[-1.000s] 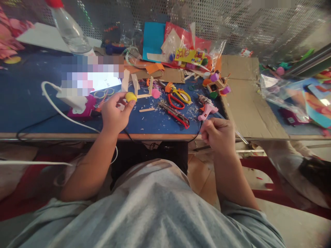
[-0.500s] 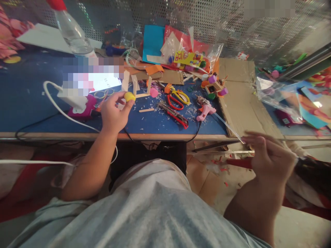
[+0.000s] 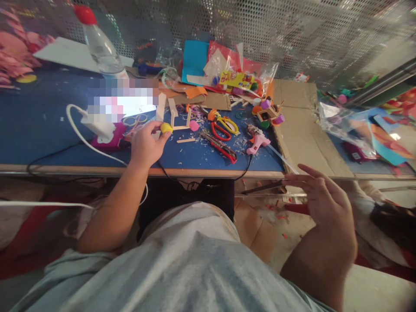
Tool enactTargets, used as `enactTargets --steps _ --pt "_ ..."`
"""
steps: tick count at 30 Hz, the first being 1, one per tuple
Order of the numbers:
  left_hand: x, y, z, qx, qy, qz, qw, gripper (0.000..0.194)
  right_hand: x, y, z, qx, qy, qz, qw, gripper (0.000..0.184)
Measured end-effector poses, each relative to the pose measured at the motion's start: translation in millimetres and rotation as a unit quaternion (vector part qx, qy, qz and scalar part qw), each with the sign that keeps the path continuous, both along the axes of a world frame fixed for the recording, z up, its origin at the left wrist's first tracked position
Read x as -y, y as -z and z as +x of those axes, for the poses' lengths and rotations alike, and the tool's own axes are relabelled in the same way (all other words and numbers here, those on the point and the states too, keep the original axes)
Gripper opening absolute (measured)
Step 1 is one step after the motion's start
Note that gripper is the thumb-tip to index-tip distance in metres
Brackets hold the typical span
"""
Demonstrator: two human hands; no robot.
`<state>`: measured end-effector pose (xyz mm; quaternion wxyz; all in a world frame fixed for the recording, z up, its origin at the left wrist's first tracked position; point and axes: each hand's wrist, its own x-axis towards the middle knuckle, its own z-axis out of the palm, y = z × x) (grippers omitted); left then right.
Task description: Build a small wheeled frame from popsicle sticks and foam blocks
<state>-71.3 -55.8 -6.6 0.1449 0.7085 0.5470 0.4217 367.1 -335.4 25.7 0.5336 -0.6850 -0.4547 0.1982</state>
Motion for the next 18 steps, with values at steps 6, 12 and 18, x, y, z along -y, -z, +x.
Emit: enactTargets --steps 6,12,18 --pt "13 -15.0 12 -0.137 -0.040 -0.068 0.987 0.028 -24 16.9 -28 -0.210 -0.095 0.080 0.970 0.058" --pt "12 -10.7 9 -0.143 -0.031 -0.044 0.988 0.034 -47 5.5 -58 -0.249 -0.194 0.072 0.946 0.070" --pt "30 -13.5 10 0.001 0.006 0.161 0.987 0.046 -69 -1.9 -83 -0.310 -0.242 0.083 0.916 0.077"
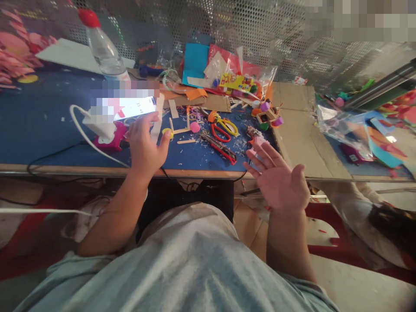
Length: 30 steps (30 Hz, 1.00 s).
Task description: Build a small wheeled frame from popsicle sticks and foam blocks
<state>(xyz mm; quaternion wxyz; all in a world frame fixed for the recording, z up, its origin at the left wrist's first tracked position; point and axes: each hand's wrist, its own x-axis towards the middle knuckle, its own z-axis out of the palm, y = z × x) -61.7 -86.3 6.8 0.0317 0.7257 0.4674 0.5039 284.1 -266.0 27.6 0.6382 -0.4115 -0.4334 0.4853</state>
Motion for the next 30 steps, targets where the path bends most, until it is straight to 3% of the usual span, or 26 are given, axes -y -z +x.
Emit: enactTargets --steps 3,5,6,8,10,12,13,14,16,18,20,21,25,27,30 --pt "24 -3.4 27 0.146 0.146 0.019 0.978 0.051 -11 -7.0 -18 -0.043 -0.063 0.000 0.997 0.082" --pt "42 -3.5 53 0.253 0.274 -0.050 0.927 0.057 -18 -12.1 -34 -0.047 -0.096 0.002 0.994 0.085" --pt "52 -3.2 66 0.304 0.331 -0.109 0.887 0.060 -21 -13.7 -43 -0.046 -0.112 0.002 0.993 0.088" --pt "69 -3.9 88 0.390 0.424 -0.247 0.779 0.072 -26 -13.8 -61 -0.041 -0.145 -0.001 0.989 0.095" --pt "85 -8.6 102 0.438 0.477 -0.396 0.652 0.087 -29 -9.2 -77 -0.009 -0.173 0.022 0.985 0.101" --pt "96 -18.5 105 0.473 0.496 -0.473 0.554 0.100 -29 -2.1 -87 0.087 -0.140 0.097 0.981 0.089" --pt "100 -25.0 103 0.489 0.505 -0.490 0.515 0.103 -29 1.2 -90 0.168 -0.086 0.161 0.969 0.078" --pt "103 -31.8 99 0.505 0.514 -0.492 0.489 0.103 -29 3.7 -91 0.282 -0.059 0.230 0.930 0.073" --pt "106 -44.5 91 0.526 0.525 -0.486 0.461 0.100 -30 5.3 -90 0.470 0.028 0.313 0.825 0.067" --pt "108 -53.6 86 0.546 0.525 -0.466 0.458 0.095 -33 3.2 -90 0.574 0.125 0.305 0.750 0.065" --pt "110 -58.4 85 0.556 0.523 -0.444 0.469 0.092 -38 0.1 -93 0.600 0.188 0.281 0.725 0.069" --pt "111 -59.6 85 0.559 0.520 -0.442 0.472 0.090 -41 -1.4 -96 0.604 0.191 0.289 0.718 0.072" --pt "107 -60.7 76 0.544 0.507 -0.467 0.478 0.098 -61 -11.7 -95 0.649 0.085 0.348 0.671 0.074" --pt "94 -59.5 63 0.526 0.504 -0.435 0.530 0.108 -76 -24.3 -82 0.645 0.084 0.305 0.696 0.068" --pt "69 -54.1 41 0.449 0.493 -0.306 0.679 0.107 -96 -45.0 -67 0.564 0.072 0.230 0.790 0.062"
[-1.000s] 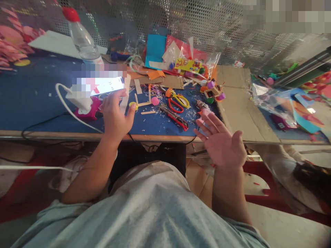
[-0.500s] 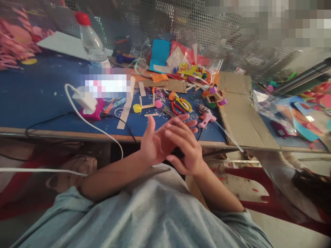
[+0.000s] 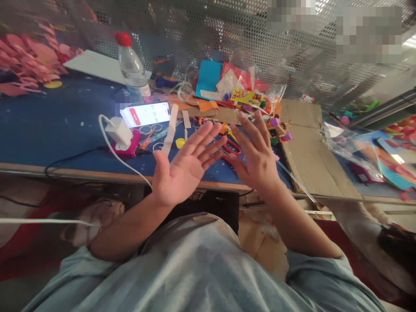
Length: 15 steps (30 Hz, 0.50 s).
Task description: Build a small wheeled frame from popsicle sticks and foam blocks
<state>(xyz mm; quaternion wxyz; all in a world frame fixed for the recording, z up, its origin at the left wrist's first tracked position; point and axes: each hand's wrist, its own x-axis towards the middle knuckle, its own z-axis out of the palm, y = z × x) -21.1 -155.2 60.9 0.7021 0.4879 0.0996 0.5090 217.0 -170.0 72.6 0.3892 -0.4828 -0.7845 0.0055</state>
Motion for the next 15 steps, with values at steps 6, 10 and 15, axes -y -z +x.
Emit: enactTargets --steps 6,10,15 --pt "-10 14.9 -4 -0.063 -0.144 0.107 0.982 0.106 -12 12.3 -42 -0.004 -0.191 -0.072 0.979 0.065" --pt "4 21.5 -12 -0.085 -0.111 0.138 0.981 0.107 -20 20.1 -50 0.003 -0.156 -0.090 0.984 0.071" --pt "-13 34.7 -55 -0.088 -0.172 0.275 0.942 0.083 -62 -6.6 1 0.040 -0.048 -0.043 0.997 0.050"
